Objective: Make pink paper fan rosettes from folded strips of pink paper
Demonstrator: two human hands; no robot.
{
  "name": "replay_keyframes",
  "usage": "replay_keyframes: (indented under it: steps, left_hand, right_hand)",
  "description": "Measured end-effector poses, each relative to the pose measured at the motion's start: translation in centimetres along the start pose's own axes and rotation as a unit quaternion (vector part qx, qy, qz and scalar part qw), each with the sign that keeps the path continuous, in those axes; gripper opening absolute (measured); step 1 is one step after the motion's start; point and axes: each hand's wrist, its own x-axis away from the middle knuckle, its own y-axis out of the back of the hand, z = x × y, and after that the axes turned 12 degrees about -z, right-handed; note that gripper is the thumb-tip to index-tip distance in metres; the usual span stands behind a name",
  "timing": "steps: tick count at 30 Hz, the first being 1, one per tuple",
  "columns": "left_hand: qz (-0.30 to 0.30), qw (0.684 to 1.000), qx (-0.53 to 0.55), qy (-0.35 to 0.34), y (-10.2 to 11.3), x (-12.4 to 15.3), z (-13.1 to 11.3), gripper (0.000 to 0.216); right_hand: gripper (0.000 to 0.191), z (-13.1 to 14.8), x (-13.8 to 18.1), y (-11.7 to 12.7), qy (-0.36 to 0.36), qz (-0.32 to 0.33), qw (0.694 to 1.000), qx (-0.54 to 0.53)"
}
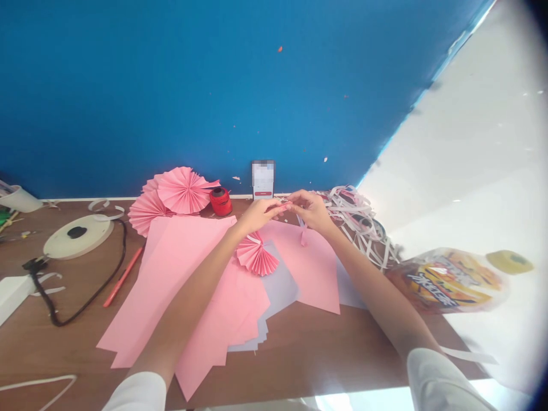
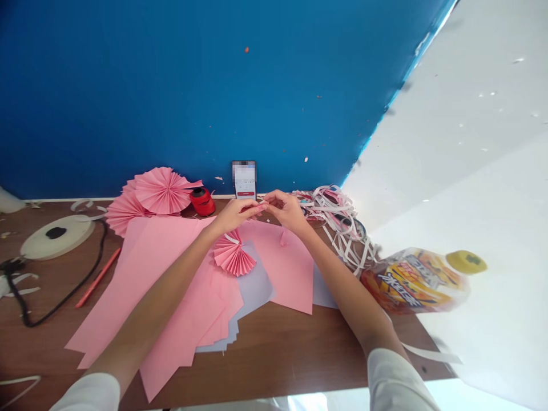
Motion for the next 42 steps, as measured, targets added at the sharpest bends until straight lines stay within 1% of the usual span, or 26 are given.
replay_keyframes:
  steps: [3,6,9,13,18,20,25,29,35,42]
  left_hand:
    - [-0.005,1.0,0.015,-0.002,0.0,0.0,-0.1,0.046]
    - [-0.003,1.0,0.018,-0.006,0.1,0.1,-0.2,0.045]
    - [0.002,1.0,0.017,-0.009,0.1,0.1,-0.3,0.044]
    - [0.007,1.0,0.008,-0.02,0.2,0.1,-0.5,0.043]
    - [0.005,1.0,0.005,-0.012,0.2,0.0,-0.4,0.043]
    - [0.006,1.0,0.005,-0.011,0.2,0.0,-0.3,0.044]
    - [0.011,1.0,-0.011,-0.012,0.1,0.0,-0.3,0.045]
    - [0.012,1.0,-0.013,-0.021,0.1,0.0,-0.3,0.043]
    - [-0.008,0.999,-0.008,-0.034,0.1,-0.1,0.1,0.039]
    - [-0.001,0.999,-0.022,-0.028,0.1,0.0,-0.1,0.041]
  right_hand:
    - [0.031,0.2,0.0,-0.1,0.006,-0.019,1.0,-0.001]
    - [0.032,0.5,0.0,-0.1,-0.004,-0.019,1.0,-0.014]
    - [0.033,0.7,-0.1,0.2,-0.021,0.017,0.999,-0.03]
    - [0.032,0.8,-0.2,0.7,-0.043,0.054,0.998,-0.012]
    - [0.035,1.1,-0.3,1.1,-0.031,0.087,0.995,0.03]
    - [0.035,1.2,-0.3,1.1,-0.025,0.081,0.996,0.039]
    - [0.034,1.1,-0.2,0.8,-0.026,0.04,0.997,0.059]
    - [0.034,0.6,-0.1,0.5,-0.031,0.017,0.998,0.05]
    - [0.033,0.2,0.0,0.2,-0.054,0.015,0.998,0.014]
    - [0.032,-0.1,0.0,0.1,-0.048,0.01,0.999,0.013]
